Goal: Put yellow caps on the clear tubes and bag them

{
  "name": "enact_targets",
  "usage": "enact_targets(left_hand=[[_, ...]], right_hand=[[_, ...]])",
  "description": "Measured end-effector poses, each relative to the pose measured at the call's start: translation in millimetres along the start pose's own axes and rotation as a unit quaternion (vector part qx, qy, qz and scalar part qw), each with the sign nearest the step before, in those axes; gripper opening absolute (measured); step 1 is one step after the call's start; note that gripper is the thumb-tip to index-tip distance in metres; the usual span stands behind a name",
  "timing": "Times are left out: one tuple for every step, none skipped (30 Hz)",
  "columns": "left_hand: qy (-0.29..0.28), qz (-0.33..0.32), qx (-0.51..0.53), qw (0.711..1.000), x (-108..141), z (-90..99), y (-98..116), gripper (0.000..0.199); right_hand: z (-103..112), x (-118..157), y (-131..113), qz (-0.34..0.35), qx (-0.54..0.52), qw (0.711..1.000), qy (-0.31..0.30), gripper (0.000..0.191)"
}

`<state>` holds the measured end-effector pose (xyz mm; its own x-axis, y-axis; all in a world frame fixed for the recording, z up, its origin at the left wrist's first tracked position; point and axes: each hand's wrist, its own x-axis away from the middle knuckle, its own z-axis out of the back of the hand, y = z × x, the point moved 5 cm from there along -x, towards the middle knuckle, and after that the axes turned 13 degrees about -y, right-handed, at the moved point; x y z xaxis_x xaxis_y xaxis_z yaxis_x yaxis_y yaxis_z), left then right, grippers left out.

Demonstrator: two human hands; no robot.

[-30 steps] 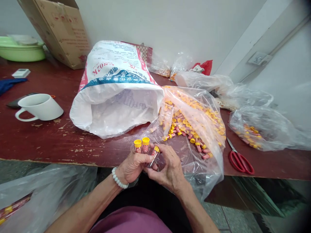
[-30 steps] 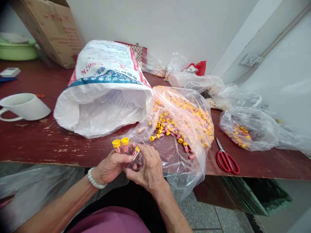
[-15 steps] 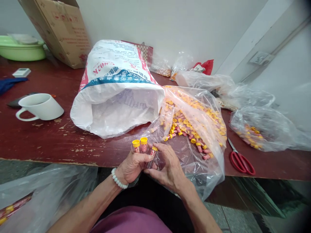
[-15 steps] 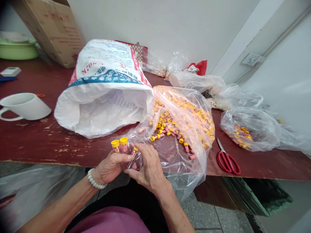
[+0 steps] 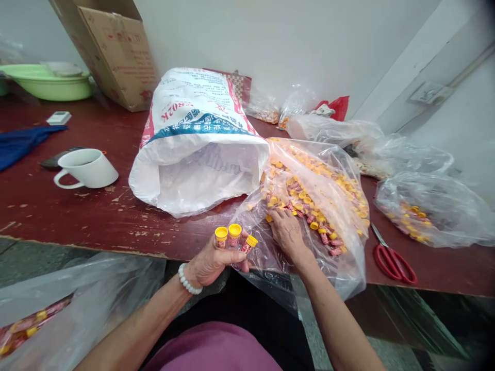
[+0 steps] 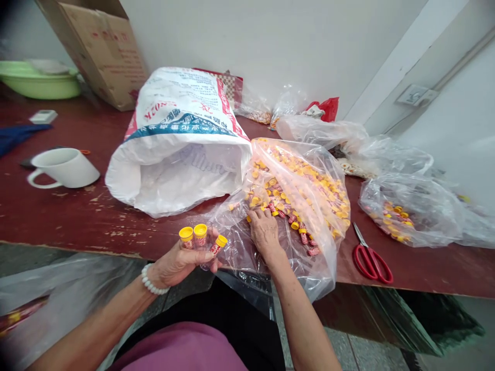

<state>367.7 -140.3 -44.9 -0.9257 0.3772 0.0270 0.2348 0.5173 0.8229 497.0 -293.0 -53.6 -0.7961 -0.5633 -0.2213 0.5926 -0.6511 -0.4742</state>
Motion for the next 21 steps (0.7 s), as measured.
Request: enact_targets(left_hand=[[-0.005,-0.005,-0.008,1.0,0,-0.1,0,0.033],[-0.011,-0.007,-0.017,1.0,1,-0.1,-1,0.034],[-0.016,-0.006,-0.027,0.999,1,0.0,-2,0.036],[-0.021,-0.002,-0.036,0.999,1,-0.2,-4,0.037],[-0.028,0.006,-0.045,0.999,1,-0.9,-5,0.039],[-0.035,0.013,-0.052,0.998,2,-2.1,-6,0.04],[-0.043,0.02,-0.062,0.997,2,-3.7,-7,0.04],[-0.05,0.024,-0.073,0.996,2,-5.8,-8,0.04],[-0.058,0.028,-0.087,0.994,2,-8.3,-8,0.039],[-0.067,0.032,-0.102,0.992,2,-11.2,-7,0.038],[-0.074,0.036,-0.12,0.989,2,-14.1,-6,0.038],[-0.08,0.04,-0.14,0.986,3,-16.8,-6,0.036],[-0.085,0.044,-0.159,0.983,3,-19.4,-5,0.035],[-0.088,0.046,-0.176,0.979,4,-21.5,-4,0.034],[-0.088,0.047,-0.19,0.977,4,-23.1,-3,0.033],[-0.087,0.048,-0.197,0.975,4,-24.1,-2,0.033],[-0.087,0.05,-0.198,0.975,4,-24.6,-2,0.033],[-0.087,0.05,-0.191,0.976,4,-24.4,-3,0.033],[-0.086,0.051,-0.179,0.979,3,-23.5,-4,0.034],[-0.087,0.052,-0.164,0.981,2,-22.2,-5,0.033],[-0.089,0.055,-0.149,0.983,1,-20.4,-7,0.03]], right_hand=[[4,2,1,-0.008,-0.011,1.0,0.013,0.022],[8,5,1,-0.019,-0.024,0.999,0.03,0.022],[14,9,0,-0.035,-0.04,0.997,0.051,0.023],[20,14,-3,-0.052,-0.057,0.994,0.073,0.025],[27,19,-9,-0.067,-0.072,0.991,0.093,0.026],[33,24,-17,-0.078,-0.096,0.986,0.109,0.028],[38,30,-27,-0.082,-0.138,0.98,0.118,0.029],[42,34,-39,-0.078,-0.191,0.971,0.118,0.029],[44,38,-51,-0.066,-0.267,0.955,0.113,0.028],[46,42,-64,-0.048,-0.337,0.935,0.101,0.027],[46,44,-75,-0.031,-0.396,0.914,0.083,0.027],[45,47,-85,-0.016,-0.434,0.898,0.063,0.026],[45,49,-92,-0.004,-0.445,0.894,0.044,0.025],[44,52,-97,0.004,-0.438,0.898,0.027,0.024],[43,53,-99,0.009,-0.418,0.908,0.01,0.023],[42,55,-100,0.016,-0.388,0.922,-0.004,0.022],[41,55,-100,0.027,-0.35,0.936,-0.014,0.021],[41,55,-100,0.041,-0.309,0.95,-0.019,0.021],[41,54,-100,0.058,-0.27,0.961,-0.023,0.021],[42,54,-100,0.079,-0.236,0.968,-0.026,0.02],[42,53,-101,0.102,-0.208,0.972,-0.03,0.019]])
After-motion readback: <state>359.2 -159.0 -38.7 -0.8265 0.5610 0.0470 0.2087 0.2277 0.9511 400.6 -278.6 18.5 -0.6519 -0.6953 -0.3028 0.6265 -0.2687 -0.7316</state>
